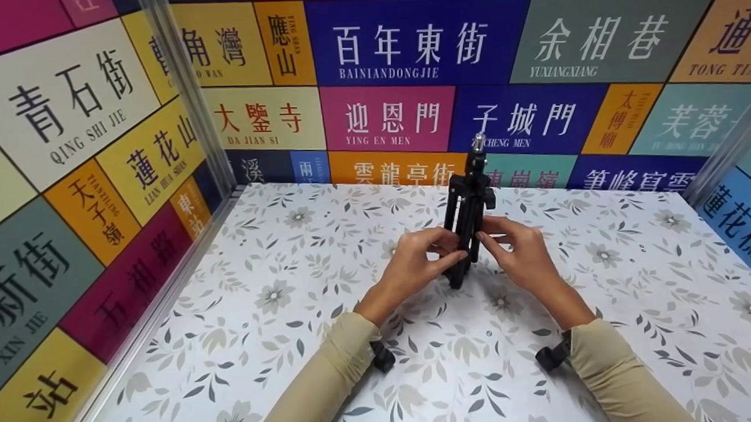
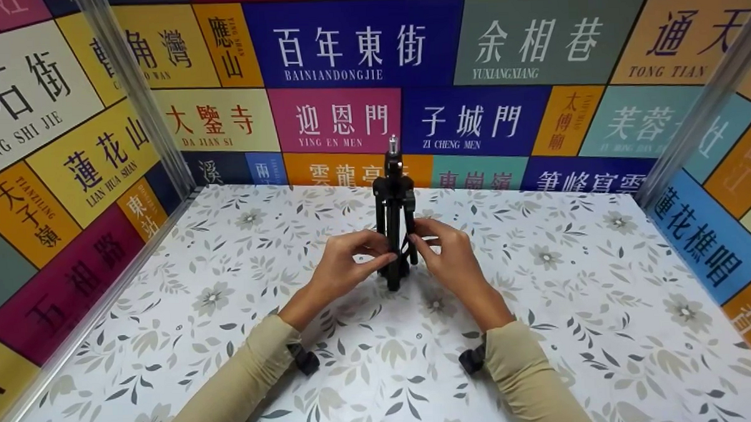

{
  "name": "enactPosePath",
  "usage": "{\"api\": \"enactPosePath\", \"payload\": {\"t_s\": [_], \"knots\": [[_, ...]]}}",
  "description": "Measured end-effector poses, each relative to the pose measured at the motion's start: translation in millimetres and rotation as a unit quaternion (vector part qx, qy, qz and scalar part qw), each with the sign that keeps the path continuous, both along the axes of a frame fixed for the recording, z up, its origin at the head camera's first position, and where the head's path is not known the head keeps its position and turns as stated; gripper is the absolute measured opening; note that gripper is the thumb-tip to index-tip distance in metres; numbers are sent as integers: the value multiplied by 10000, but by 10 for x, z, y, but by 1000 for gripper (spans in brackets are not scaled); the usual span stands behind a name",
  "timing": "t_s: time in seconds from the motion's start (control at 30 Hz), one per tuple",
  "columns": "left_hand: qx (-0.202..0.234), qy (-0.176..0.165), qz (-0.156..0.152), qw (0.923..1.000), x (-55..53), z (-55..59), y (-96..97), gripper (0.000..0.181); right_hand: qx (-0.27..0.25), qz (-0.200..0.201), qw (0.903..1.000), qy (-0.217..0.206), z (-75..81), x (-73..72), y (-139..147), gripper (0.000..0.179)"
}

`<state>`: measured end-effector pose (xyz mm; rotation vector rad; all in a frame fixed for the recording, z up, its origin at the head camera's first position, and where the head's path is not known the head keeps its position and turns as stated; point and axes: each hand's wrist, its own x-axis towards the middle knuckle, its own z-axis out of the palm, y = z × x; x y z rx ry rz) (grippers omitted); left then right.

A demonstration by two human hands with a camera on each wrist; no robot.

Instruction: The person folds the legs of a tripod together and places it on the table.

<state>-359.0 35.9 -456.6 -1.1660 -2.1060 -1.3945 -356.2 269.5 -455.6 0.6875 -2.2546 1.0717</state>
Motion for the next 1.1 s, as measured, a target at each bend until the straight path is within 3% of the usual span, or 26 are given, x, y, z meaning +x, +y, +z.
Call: {"api": "enactPosePath", "payload": {"t_s": [0.43,0.77,1.1], "knots": [[-31,-23,158,9999,11,2,6,18,-362,19,9992,-159,41,29,-73,29],[8,-55,142,9999,13,-1,12,18,-621,253,9969,-403,231,246,-223,29],[-154,-108,232,9996,41,18,16,18,-736,410,9952,-493,246,264,-233,27]]}}
